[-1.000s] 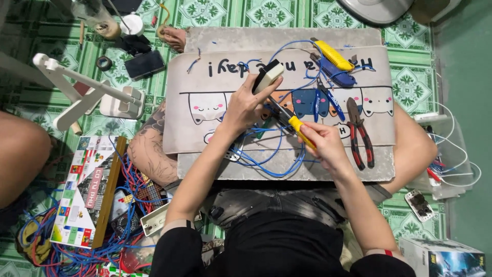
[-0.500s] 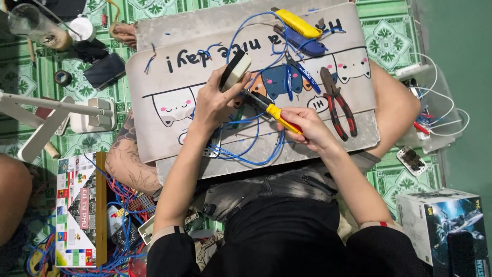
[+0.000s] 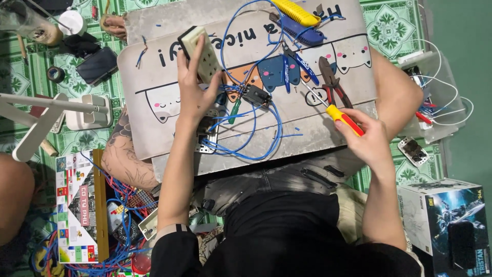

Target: Assembling and wiring electrical components on a board using various hand tools like screwdrivers and wire strippers.

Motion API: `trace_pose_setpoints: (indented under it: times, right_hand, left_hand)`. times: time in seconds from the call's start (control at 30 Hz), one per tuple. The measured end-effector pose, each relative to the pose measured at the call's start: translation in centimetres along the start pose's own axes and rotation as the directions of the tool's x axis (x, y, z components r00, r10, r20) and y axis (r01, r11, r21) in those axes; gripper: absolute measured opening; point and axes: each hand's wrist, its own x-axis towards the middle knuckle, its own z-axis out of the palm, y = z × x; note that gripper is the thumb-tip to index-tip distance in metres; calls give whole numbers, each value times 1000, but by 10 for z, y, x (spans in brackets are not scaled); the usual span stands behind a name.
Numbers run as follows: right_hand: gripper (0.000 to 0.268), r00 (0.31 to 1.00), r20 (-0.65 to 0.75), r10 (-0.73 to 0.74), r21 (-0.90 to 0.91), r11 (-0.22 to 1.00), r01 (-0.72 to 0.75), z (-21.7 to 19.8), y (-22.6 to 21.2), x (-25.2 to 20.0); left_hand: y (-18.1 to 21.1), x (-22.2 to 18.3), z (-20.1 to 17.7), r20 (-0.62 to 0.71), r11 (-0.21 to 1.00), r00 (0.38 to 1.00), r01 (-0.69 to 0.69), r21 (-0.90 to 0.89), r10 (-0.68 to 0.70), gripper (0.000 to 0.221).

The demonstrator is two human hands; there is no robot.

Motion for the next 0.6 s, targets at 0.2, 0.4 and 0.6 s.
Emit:
trace_pose_setpoints:
  times: [0.2, 0.4, 0.6]
  right_hand:
    - [34, 991, 33, 128, -70, 990, -125, -3, 10, -1]
    - [34, 978, 63, 198, -79, 978, -192, 2, 3, 5]
    - [30, 964, 84, 252, 10, 967, -253, 2, 1, 4]
  left_hand:
    - [3, 2, -2, -26, 998, 998, 50, -24, -51, 73]
    - [9, 4, -4, -15, 995, 996, 85, -58, -86, 74]
    - [17, 6, -5, -16, 984, 993, 116, -134, -119, 67]
